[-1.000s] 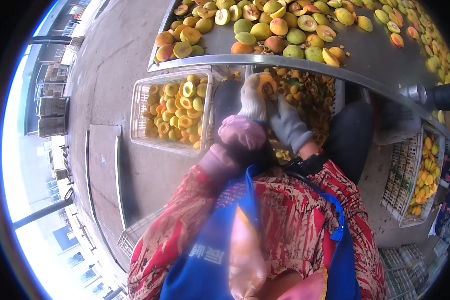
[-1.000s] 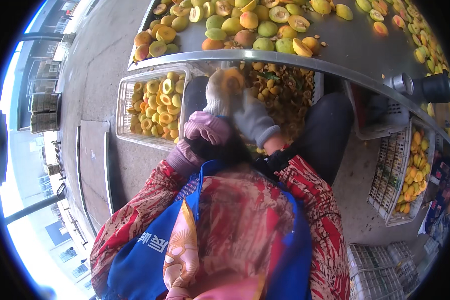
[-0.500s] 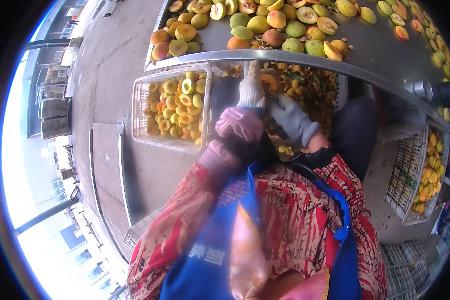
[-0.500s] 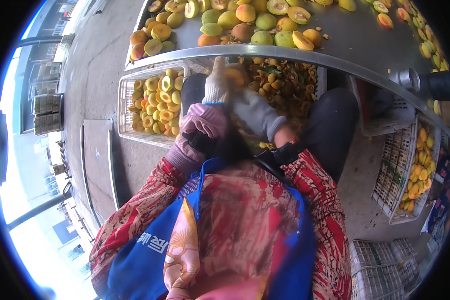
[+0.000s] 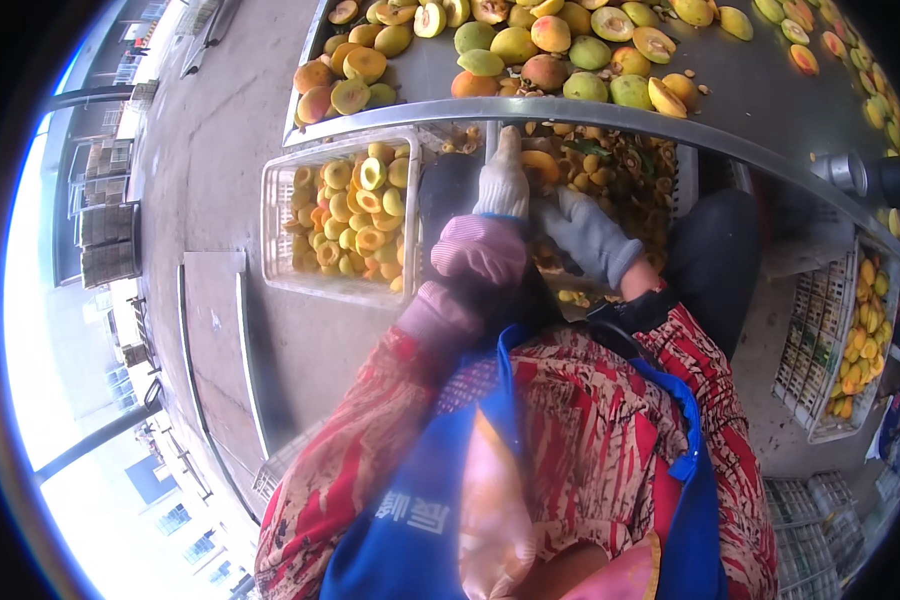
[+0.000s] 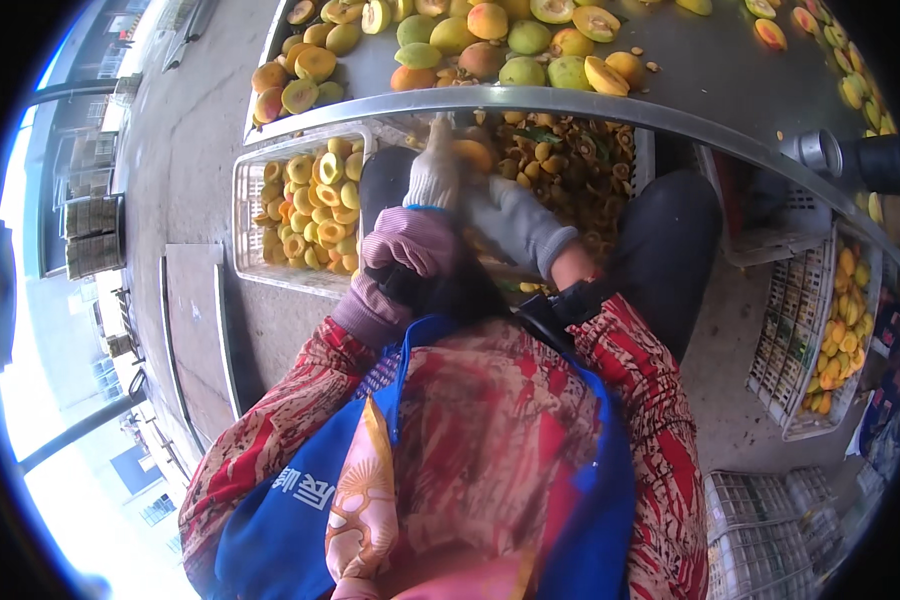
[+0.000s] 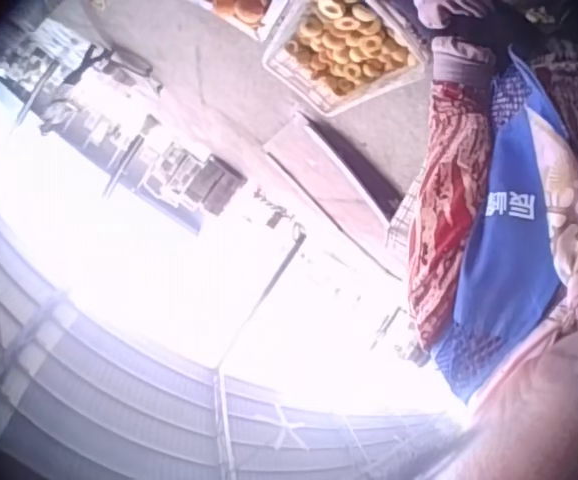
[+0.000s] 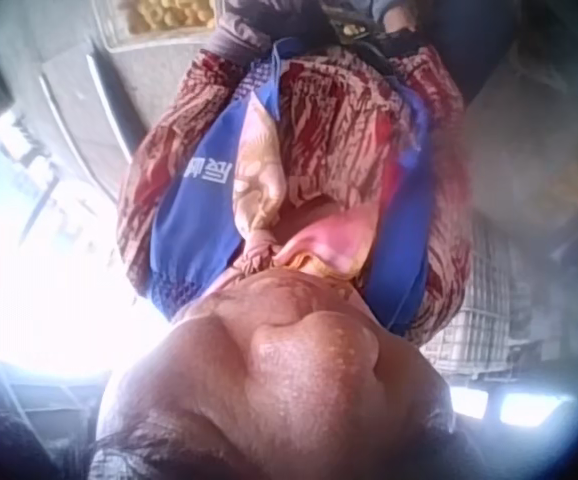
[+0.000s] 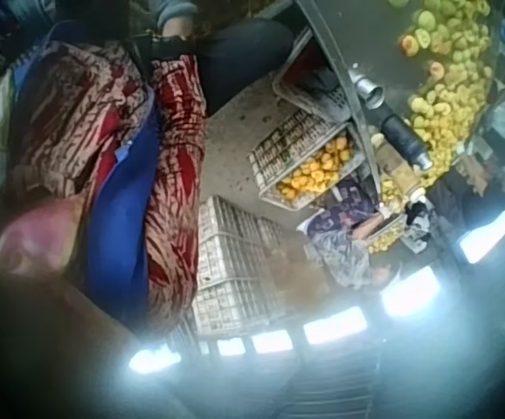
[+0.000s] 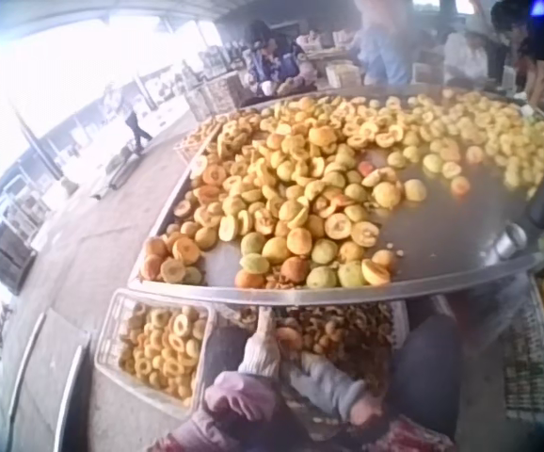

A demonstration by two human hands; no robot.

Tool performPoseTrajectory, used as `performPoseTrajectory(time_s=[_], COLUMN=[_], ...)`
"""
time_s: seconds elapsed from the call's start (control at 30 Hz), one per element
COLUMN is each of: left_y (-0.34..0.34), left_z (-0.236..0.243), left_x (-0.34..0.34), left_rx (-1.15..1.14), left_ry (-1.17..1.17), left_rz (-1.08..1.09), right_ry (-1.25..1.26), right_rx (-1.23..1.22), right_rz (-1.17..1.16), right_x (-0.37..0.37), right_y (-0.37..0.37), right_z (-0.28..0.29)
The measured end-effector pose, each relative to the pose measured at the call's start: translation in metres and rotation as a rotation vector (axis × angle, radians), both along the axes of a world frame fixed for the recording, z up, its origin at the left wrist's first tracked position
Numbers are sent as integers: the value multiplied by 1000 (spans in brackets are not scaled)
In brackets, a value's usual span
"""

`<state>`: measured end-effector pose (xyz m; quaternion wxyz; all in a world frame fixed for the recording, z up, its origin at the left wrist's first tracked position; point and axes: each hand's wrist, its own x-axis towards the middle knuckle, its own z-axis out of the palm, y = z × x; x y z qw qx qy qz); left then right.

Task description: Pitting and sorting apricots at a processing table in a warehouse setting.

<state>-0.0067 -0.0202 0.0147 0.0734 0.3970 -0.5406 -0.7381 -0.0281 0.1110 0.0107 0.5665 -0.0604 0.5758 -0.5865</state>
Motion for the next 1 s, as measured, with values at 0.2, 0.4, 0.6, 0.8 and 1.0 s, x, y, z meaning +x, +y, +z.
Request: performPoseTrajectory(time_s=[0.2, 0.4, 0.6, 0.8, 1.0], left_y=[-2, 5, 1, 5, 0], left_z=[-30, -13, -38, -42, -34], left_x=[0, -4, -1, -2, 7], left_rx=[147, 2, 85, 91, 99], left_ry=[174, 61, 246, 209, 188], left_rz=[88, 91, 83, 128, 24], right_ry=[637, -84, 136, -177, -48], right_rx=[-233, -24, -125, -75, -47], right_rz=[-155, 1, -6, 93, 87], right_x=[7, -8, -1, -10, -5], right_y=[-6, 6, 3, 10, 10], right_z=[-28, 13, -12, 8, 8])
